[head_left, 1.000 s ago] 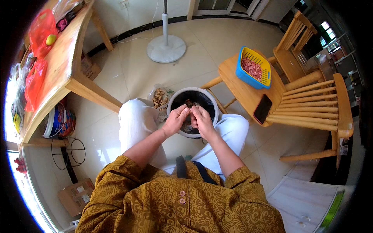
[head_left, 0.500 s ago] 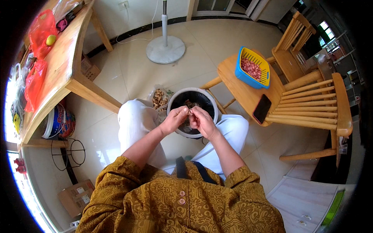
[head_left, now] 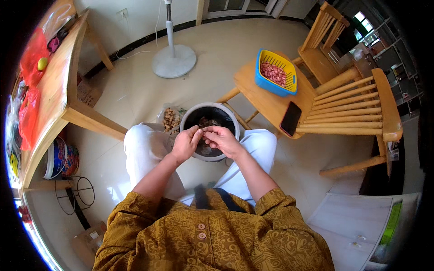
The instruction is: The person peels peanuts by hand, removing the shells and placing the kernels into a yellow basket while discarded shells go into a white container.
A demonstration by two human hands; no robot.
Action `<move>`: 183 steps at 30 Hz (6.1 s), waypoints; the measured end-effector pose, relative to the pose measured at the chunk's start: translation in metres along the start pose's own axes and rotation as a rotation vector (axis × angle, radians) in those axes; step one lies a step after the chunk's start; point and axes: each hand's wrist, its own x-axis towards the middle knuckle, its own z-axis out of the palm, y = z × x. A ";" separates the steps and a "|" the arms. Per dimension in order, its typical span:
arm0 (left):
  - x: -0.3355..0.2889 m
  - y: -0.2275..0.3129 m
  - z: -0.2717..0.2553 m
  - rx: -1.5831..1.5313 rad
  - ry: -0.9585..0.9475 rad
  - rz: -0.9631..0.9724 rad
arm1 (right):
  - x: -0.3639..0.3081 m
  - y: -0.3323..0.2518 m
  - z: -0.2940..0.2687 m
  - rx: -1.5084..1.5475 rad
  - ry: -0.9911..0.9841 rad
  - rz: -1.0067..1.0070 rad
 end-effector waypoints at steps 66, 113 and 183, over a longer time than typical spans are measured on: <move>0.016 -0.009 0.001 -1.012 -0.179 -0.557 | 0.040 -0.104 -0.183 0.494 0.781 -0.320; 0.014 -0.013 0.009 -1.240 -0.350 -0.363 | 0.026 -0.001 -0.018 -0.925 0.306 -0.787; 0.011 -0.020 0.025 -0.913 0.049 -0.374 | 0.010 -0.001 0.015 -1.281 0.442 -0.911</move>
